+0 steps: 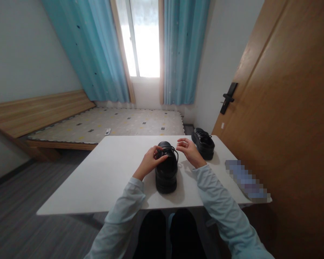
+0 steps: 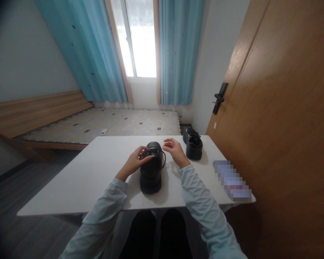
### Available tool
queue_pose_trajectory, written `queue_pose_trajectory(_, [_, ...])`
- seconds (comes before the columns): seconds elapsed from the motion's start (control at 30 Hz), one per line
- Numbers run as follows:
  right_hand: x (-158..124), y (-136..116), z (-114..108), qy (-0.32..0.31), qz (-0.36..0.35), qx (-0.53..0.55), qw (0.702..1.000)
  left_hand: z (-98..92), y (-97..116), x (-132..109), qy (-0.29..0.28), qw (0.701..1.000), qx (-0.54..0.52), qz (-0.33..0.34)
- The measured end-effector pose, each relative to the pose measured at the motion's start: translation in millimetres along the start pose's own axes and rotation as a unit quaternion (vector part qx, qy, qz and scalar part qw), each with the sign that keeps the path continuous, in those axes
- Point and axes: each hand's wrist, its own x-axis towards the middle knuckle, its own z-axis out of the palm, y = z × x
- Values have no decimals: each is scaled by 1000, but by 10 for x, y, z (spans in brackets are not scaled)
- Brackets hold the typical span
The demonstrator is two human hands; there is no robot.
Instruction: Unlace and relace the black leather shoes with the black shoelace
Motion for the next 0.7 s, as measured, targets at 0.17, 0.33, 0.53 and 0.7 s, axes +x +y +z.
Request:
queue_pose_trajectory(0.17, [-12, -8, -7, -20, 23, -68, 997, 8, -26, 7, 3, 1000, 10, 10])
queue_pose_trajectory(0.33, [-33, 40, 33, -48, 55, -58, 996, 0, 1, 5, -2, 1000, 15, 9])
queue_pose_trajectory(0.53, [-14, 50, 46, -16, 82, 10, 996, -7, 67, -7, -8, 1000, -4, -7])
queue_pose_trajectory(0.7, [-8, -6, 20, -3, 99, 122, 988, -3, 49, -12, -3, 1000, 2, -3])
